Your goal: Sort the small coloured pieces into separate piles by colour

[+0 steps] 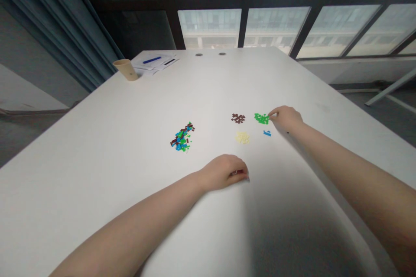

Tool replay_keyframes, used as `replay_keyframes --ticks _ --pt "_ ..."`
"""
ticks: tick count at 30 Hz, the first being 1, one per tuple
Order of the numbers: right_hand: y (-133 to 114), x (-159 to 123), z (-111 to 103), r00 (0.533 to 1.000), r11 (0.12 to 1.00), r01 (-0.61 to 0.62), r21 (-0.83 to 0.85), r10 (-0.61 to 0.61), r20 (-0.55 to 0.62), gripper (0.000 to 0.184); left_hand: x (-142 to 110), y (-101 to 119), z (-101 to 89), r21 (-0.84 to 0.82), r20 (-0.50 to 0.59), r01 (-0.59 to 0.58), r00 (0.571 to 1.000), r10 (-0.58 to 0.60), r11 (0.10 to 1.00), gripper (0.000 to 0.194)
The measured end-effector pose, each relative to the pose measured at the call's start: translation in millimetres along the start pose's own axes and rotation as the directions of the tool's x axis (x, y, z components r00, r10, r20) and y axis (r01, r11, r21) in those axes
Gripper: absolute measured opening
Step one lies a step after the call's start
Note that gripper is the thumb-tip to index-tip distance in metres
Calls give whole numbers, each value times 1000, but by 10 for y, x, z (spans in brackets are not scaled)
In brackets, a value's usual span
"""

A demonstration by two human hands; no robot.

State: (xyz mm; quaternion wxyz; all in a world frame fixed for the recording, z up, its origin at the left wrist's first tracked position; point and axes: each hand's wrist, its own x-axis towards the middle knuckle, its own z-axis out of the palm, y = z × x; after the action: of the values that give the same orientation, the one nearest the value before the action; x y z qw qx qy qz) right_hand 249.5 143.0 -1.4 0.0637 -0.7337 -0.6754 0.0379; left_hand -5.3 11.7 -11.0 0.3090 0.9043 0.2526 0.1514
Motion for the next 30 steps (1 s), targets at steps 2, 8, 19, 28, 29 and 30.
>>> replay_keyframes --ticks 2,8,19,28,29,30 --pt "-4 -11 -51 1000 1000 16 0 -16 -3 20 -2 3 -5 10 -1 -5 1000 5 1000 27" --pt "-233 -384 -358 976 966 211 146 -199 -94 23 -10 13 -24 97 -158 118 982 -101 988 25" --pt "-556 -1619 158 734 718 651 246 -679 37 26 -139 -253 -446 496 -558 735 678 -478 463 31" --pt "-494 -1519 240 650 621 724 299 -760 6 24 -282 -567 -610 579 -596 764 635 -491 286 32" --pt "-493 -1523 243 649 620 724 303 -761 8 24 -281 -577 -600 583 -595 760 640 -487 287 32" --pt "-492 -1525 245 649 620 722 308 -760 10 24 -279 -585 -594 587 -592 757 643 -485 286 32"
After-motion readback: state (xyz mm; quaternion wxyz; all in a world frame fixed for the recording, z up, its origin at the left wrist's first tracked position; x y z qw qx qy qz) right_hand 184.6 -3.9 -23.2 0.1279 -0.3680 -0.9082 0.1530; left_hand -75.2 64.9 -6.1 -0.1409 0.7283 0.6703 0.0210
